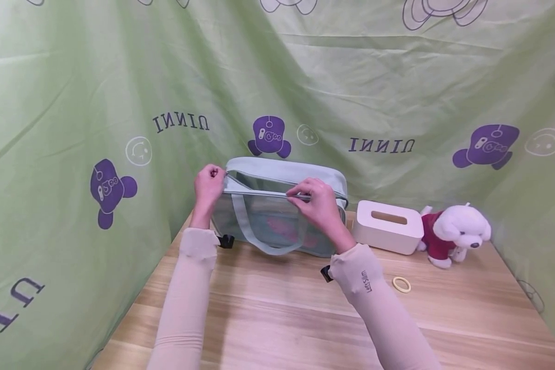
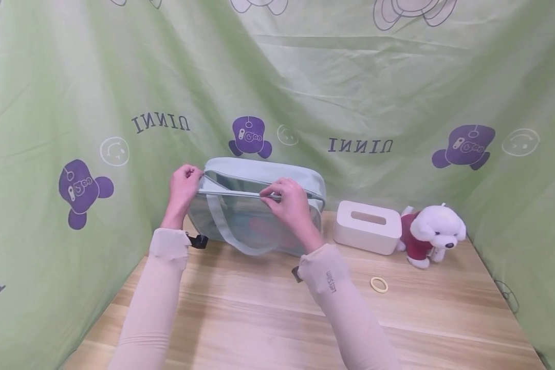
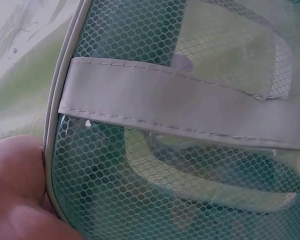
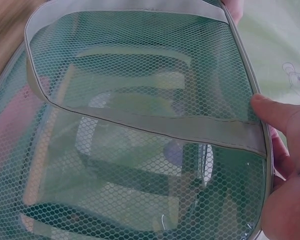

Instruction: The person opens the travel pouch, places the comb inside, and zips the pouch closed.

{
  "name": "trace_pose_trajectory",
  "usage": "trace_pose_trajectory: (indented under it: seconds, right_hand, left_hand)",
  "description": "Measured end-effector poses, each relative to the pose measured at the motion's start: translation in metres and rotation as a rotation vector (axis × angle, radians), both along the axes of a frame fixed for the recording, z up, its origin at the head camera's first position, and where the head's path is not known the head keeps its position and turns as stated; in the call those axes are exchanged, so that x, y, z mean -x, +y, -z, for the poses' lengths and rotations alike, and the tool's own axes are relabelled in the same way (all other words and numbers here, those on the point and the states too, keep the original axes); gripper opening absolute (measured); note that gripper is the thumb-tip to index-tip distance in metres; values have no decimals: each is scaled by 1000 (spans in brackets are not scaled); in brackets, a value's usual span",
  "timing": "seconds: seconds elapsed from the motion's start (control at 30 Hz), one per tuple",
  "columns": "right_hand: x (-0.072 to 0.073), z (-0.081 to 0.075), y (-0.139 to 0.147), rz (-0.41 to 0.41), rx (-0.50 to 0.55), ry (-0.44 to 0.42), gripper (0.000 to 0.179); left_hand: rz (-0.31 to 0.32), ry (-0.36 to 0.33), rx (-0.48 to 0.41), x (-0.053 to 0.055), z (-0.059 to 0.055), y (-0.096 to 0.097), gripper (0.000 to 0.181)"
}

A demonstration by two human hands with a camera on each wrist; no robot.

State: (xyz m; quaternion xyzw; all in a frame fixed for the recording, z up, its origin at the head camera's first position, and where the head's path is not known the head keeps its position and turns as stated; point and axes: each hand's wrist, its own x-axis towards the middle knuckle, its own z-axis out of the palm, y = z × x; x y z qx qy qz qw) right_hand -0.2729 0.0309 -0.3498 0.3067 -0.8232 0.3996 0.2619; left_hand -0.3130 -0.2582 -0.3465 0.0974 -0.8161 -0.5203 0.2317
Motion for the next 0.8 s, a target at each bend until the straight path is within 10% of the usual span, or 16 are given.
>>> trace_pose_trajectory:
  seconds: [0.8]
  right_hand:
    - [3, -18, -62, 85, -179, -118, 12]
  left_hand:
    - [21, 42, -31, 1, 4, -2, 16]
